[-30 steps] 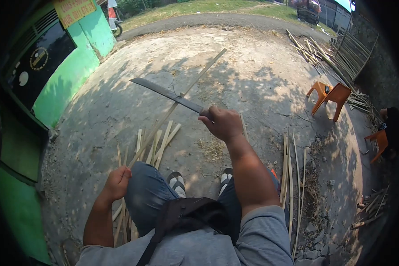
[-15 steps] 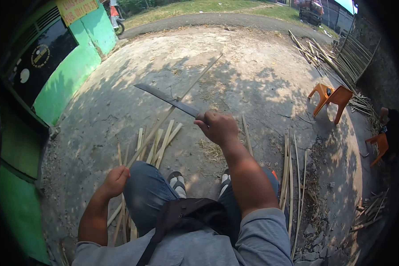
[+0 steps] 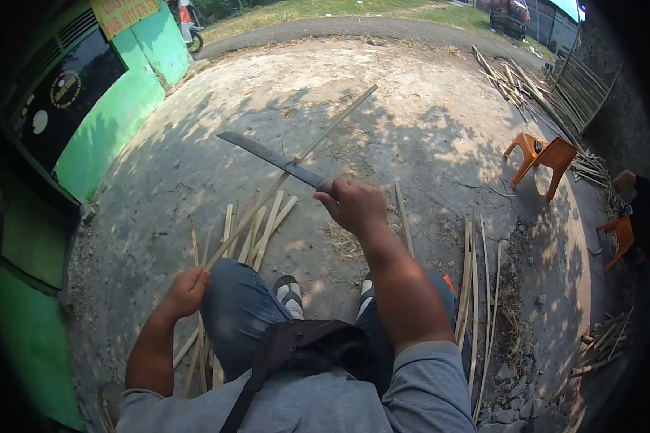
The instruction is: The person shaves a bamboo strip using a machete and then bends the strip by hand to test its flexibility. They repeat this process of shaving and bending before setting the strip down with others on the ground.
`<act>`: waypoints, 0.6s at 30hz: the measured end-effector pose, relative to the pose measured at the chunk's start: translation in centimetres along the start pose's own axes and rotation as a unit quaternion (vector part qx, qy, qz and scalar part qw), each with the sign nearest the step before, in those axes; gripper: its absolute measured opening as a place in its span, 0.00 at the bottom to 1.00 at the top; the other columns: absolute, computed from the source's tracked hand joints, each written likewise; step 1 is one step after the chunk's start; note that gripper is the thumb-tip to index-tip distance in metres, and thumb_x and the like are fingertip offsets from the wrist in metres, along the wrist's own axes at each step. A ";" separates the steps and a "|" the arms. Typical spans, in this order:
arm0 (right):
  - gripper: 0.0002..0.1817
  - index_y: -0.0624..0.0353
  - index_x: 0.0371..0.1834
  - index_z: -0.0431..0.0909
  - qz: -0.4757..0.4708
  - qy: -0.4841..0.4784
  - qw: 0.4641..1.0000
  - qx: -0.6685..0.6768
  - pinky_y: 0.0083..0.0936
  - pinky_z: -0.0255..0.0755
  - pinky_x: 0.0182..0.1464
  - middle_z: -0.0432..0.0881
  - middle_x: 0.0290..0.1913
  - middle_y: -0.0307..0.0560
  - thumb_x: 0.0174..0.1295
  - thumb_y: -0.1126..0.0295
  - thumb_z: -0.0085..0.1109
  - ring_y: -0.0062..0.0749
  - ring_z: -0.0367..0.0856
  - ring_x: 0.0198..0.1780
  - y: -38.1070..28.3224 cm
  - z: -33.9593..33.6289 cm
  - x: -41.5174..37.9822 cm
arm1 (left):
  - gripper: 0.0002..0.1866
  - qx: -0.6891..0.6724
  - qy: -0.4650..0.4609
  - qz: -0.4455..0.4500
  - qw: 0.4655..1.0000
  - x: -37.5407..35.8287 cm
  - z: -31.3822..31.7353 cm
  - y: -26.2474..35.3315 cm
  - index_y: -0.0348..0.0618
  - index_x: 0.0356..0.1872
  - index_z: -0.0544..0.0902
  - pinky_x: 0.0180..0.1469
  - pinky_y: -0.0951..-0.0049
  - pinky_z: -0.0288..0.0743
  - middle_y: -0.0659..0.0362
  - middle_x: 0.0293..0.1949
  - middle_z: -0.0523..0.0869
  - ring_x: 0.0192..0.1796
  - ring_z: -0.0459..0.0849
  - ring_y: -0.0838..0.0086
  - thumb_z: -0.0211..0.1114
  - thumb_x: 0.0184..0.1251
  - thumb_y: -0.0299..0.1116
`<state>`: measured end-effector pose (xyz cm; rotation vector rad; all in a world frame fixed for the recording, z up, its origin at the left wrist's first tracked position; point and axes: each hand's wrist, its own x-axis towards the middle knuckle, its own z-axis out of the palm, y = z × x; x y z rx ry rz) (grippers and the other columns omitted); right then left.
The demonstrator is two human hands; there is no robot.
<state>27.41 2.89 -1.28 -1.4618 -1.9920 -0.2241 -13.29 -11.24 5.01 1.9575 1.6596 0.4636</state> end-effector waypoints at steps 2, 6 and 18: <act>0.27 0.49 0.33 0.82 0.015 -0.007 1.000 0.025 0.42 0.78 0.41 0.87 0.27 0.43 0.68 0.35 0.61 0.45 0.88 0.30 -1.6 -0.3 0.2 | 0.21 0.069 0.036 -0.002 0.997 1.1 0.1 -0.5 0.36 0.34 0.77 0.37 0.53 0.74 0.42 0.28 0.82 0.32 0.83 0.45 0.55 0.84 0.44; 0.27 0.48 0.33 0.82 -0.104 -0.019 0.994 0.023 0.38 0.76 0.42 0.87 0.26 0.41 0.66 0.34 0.61 0.39 0.87 0.29 -3.7 -1.6 0.1 | 0.19 0.091 0.091 0.012 0.992 1.4 1.0 0.9 0.37 0.34 0.77 0.38 0.47 0.74 0.39 0.30 0.83 0.36 0.83 0.36 0.55 0.83 0.42; 0.26 0.49 0.33 0.81 0.000 0.056 0.998 0.033 0.40 0.78 0.43 0.85 0.27 0.41 0.67 0.36 0.63 0.43 0.87 0.30 -0.2 -2.2 0.7 | 0.16 0.190 0.162 0.029 0.968 0.2 1.2 -0.4 0.40 0.37 0.77 0.36 0.40 0.74 0.39 0.29 0.84 0.36 0.83 0.34 0.54 0.83 0.41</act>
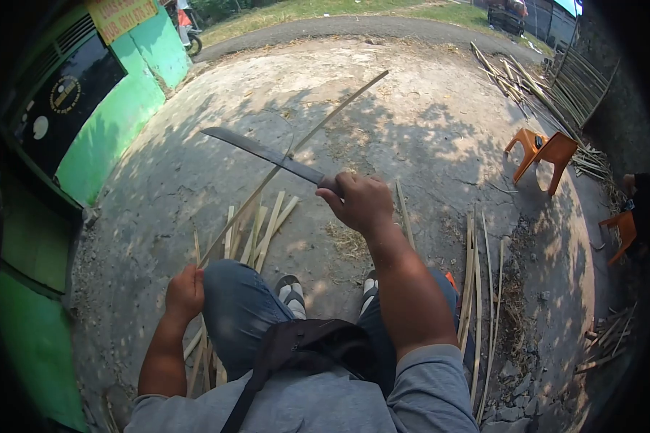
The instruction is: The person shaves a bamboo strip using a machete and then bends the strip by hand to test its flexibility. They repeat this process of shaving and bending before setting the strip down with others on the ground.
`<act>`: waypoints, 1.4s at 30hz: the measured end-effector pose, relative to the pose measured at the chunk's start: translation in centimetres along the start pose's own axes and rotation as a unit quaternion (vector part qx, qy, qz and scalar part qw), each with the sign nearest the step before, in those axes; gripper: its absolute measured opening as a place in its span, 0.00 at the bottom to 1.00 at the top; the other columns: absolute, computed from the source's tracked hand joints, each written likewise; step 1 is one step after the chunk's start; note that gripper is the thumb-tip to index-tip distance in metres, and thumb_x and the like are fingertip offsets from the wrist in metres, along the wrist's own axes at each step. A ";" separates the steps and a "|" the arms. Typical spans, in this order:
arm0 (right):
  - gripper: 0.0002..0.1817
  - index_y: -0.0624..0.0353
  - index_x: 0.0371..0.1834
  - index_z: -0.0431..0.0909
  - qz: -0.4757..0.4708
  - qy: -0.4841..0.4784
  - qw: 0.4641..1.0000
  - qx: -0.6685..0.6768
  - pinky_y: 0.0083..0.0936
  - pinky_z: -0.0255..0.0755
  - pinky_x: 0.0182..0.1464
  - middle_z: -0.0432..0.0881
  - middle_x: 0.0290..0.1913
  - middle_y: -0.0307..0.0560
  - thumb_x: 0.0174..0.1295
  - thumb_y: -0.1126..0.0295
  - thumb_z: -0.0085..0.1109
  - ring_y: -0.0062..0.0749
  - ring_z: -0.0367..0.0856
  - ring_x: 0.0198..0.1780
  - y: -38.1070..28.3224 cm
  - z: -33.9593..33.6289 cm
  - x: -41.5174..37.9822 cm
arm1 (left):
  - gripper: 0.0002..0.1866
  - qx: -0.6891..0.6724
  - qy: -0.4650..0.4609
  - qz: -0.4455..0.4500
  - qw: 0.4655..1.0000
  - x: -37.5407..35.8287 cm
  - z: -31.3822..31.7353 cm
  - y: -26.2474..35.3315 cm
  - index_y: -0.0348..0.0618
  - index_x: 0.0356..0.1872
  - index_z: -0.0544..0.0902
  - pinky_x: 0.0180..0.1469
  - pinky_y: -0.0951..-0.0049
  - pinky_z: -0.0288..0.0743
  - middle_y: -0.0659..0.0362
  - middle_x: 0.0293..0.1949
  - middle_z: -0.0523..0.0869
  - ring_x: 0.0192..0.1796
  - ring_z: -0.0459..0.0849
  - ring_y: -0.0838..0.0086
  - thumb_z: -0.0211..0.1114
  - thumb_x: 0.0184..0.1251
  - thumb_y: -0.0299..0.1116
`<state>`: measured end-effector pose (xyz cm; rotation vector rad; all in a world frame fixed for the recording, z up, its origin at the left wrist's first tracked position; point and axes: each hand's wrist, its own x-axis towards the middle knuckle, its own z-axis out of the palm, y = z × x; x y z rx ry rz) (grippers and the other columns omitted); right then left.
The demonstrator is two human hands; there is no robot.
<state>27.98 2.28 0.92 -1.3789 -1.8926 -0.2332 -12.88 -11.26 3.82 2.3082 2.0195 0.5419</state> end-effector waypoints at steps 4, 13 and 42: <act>0.25 0.49 0.35 0.81 -0.065 0.019 0.998 -0.009 0.38 0.77 0.40 0.85 0.27 0.39 0.66 0.37 0.66 0.41 0.87 0.30 -0.4 -0.7 0.0 | 0.16 0.009 -0.002 -0.009 1.000 -0.2 0.3 -0.1 0.40 0.37 0.77 0.36 0.39 0.74 0.39 0.30 0.84 0.35 0.83 0.34 0.53 0.83 0.41; 0.27 0.50 0.30 0.80 0.024 0.022 0.999 0.020 0.39 0.78 0.37 0.86 0.26 0.44 0.69 0.36 0.62 0.45 0.88 0.29 0.7 -0.9 0.4 | 0.14 0.029 0.023 0.019 0.999 -0.1 -0.1 0.5 0.40 0.38 0.76 0.36 0.39 0.74 0.40 0.30 0.84 0.35 0.84 0.35 0.54 0.83 0.39; 0.17 0.64 0.51 0.83 0.342 0.037 0.799 0.494 0.24 0.77 0.39 0.89 0.37 0.43 0.62 0.69 0.75 0.21 0.84 0.35 1.7 0.8 0.5 | 0.09 0.051 -0.019 0.062 0.997 -0.6 1.7 3.7 0.43 0.39 0.77 0.36 0.42 0.77 0.44 0.31 0.84 0.34 0.84 0.39 0.58 0.79 0.37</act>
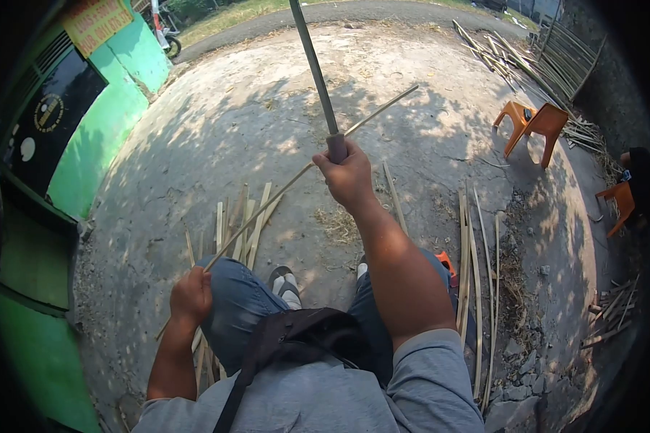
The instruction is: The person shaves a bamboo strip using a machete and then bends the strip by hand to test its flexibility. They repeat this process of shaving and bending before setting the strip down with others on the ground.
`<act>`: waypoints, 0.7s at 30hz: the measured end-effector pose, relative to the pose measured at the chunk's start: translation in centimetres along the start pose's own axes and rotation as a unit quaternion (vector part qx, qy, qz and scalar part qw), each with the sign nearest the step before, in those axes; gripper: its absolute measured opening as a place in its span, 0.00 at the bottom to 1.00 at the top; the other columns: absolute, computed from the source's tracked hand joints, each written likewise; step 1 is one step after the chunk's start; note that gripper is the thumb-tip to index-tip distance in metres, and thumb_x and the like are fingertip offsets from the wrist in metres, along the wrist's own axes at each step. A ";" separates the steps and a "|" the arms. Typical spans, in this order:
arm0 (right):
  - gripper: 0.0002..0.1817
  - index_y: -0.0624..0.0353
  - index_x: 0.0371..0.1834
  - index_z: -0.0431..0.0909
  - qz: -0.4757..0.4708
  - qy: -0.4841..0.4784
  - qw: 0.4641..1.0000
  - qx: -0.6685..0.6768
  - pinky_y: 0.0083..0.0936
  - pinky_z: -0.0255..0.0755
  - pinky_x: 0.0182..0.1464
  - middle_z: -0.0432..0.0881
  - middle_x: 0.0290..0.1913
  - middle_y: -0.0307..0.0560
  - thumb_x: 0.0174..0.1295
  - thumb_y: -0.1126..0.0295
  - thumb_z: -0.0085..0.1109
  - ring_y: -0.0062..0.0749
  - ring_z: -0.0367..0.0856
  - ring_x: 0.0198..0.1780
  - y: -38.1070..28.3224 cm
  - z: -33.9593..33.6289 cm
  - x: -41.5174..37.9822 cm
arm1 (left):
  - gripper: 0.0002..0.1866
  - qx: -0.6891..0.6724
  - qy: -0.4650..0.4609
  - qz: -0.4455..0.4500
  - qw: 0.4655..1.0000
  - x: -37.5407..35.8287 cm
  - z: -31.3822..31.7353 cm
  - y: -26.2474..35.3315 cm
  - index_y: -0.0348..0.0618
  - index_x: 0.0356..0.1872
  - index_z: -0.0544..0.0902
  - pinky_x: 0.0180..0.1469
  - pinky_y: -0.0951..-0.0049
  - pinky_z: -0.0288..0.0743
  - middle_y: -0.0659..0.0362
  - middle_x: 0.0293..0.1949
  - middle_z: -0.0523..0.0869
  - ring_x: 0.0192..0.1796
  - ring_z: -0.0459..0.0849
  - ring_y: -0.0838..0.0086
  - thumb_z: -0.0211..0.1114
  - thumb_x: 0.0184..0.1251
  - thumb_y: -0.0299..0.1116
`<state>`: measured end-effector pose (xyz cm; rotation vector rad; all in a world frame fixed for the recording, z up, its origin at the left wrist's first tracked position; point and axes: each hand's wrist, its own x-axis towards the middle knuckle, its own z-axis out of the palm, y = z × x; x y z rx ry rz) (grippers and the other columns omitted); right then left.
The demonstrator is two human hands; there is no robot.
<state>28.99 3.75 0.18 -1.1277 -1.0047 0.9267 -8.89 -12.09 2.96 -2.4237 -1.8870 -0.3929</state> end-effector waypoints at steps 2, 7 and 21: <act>0.18 0.65 0.51 0.83 -0.018 0.003 1.000 -0.024 0.26 0.79 0.42 0.90 0.38 0.44 0.62 0.68 0.76 0.23 0.85 0.37 0.4 -0.2 0.4 | 0.09 -0.011 -0.008 -0.012 1.000 0.0 -0.3 -0.4 0.43 0.40 0.77 0.36 0.42 0.77 0.43 0.31 0.84 0.34 0.84 0.38 0.58 0.79 0.37; 0.21 0.66 0.54 0.83 -0.087 0.030 0.992 -0.087 0.27 0.80 0.46 0.91 0.39 0.46 0.62 0.68 0.77 0.24 0.87 0.39 0.7 -0.3 0.6 | 0.09 -0.045 -0.025 -0.002 0.999 -0.5 -0.6 -0.5 0.41 0.40 0.77 0.37 0.41 0.76 0.41 0.31 0.83 0.35 0.83 0.36 0.59 0.78 0.35; 0.15 0.63 0.44 0.83 -0.060 0.047 0.997 -0.009 0.27 0.77 0.39 0.89 0.33 0.42 0.64 0.66 0.77 0.23 0.83 0.34 -2.9 -1.5 -0.5 | 0.12 -0.079 -0.024 -0.032 0.996 -0.4 -1.1 -0.9 0.40 0.39 0.78 0.38 0.40 0.75 0.38 0.31 0.84 0.37 0.83 0.34 0.57 0.81 0.37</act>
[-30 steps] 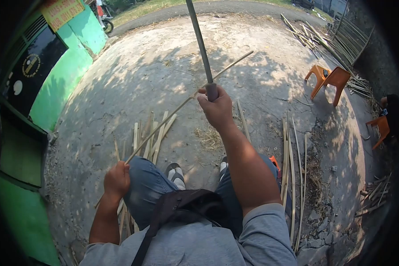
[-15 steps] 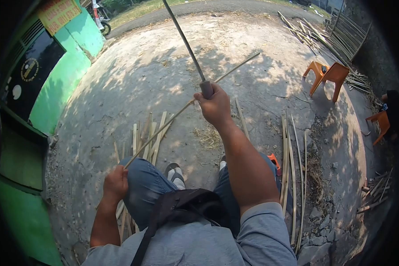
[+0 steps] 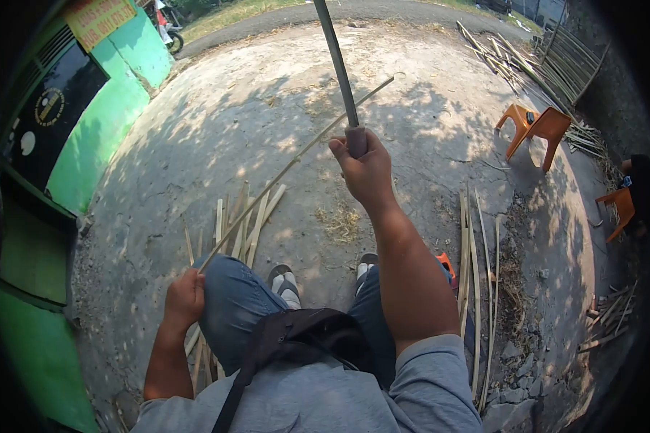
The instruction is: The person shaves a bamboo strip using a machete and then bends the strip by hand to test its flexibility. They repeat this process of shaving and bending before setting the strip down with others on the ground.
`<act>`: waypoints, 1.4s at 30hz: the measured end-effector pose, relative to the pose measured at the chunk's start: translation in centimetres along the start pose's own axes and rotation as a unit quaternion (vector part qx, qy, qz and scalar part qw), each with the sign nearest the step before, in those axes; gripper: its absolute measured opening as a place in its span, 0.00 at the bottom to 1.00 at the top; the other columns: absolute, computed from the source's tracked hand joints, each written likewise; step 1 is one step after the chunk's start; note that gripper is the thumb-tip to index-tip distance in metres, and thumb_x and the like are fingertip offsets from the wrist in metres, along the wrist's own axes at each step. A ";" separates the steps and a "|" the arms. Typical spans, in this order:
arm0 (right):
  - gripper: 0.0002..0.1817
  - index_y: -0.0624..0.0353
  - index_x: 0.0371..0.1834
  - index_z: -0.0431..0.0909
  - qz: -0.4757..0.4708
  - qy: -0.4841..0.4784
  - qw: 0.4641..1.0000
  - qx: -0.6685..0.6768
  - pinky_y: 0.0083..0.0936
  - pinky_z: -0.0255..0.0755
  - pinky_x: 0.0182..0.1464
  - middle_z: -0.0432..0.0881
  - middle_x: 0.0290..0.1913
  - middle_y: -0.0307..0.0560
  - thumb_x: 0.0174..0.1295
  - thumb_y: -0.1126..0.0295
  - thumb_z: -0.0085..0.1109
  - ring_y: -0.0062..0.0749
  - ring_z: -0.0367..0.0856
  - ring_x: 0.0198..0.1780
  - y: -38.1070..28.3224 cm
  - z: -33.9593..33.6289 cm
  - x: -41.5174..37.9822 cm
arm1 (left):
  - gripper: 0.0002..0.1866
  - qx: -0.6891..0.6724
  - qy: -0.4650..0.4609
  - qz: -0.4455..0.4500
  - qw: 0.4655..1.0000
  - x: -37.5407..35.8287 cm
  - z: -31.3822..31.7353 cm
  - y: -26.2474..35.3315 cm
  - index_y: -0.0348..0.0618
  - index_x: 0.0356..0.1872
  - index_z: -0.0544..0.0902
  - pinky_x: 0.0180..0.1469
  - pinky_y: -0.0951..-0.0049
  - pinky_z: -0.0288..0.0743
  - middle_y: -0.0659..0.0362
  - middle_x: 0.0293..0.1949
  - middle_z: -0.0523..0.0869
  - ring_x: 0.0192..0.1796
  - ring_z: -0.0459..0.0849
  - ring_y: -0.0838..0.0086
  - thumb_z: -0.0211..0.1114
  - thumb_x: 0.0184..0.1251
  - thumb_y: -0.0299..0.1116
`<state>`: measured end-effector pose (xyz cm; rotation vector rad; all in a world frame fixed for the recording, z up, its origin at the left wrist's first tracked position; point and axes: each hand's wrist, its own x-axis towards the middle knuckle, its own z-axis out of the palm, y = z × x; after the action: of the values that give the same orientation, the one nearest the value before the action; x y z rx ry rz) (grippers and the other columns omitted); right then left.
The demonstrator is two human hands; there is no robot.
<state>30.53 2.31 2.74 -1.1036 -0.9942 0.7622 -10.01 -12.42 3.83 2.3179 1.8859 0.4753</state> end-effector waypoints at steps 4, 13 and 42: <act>0.16 0.59 0.41 0.82 -0.144 0.000 0.967 -0.211 0.34 0.78 0.35 0.87 0.29 0.49 0.66 0.59 0.75 0.35 0.86 0.29 -1.8 -0.7 -0.6 | 0.13 0.008 0.018 -0.045 0.999 0.1 0.2 0.1 0.39 0.39 0.77 0.37 0.40 0.74 0.37 0.30 0.83 0.37 0.83 0.34 0.56 0.82 0.38; 0.20 0.51 0.37 0.81 -0.292 -0.089 0.864 -0.401 0.47 0.79 0.40 0.87 0.30 0.47 0.58 0.49 0.77 0.49 0.88 0.34 -0.5 2.6 -2.9 | 0.16 -0.105 0.059 -0.046 0.992 1.5 -0.2 3.1 0.38 0.37 0.80 0.34 0.50 0.75 0.43 0.26 0.83 0.32 0.84 0.40 0.59 0.82 0.41; 0.09 0.50 0.31 0.81 -0.343 -0.123 0.824 -0.435 0.50 0.78 0.36 0.83 0.22 0.48 0.63 0.59 0.66 0.51 0.86 0.28 1.3 4.0 -2.9 | 0.23 -0.167 0.048 -0.040 0.984 1.4 1.2 2.3 0.38 0.35 0.80 0.34 0.52 0.75 0.39 0.26 0.82 0.34 0.83 0.35 0.53 0.86 0.47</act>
<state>25.69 1.58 1.23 -1.2693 -1.9239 -0.2108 -7.20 -11.43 3.55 2.0274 1.7685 0.8359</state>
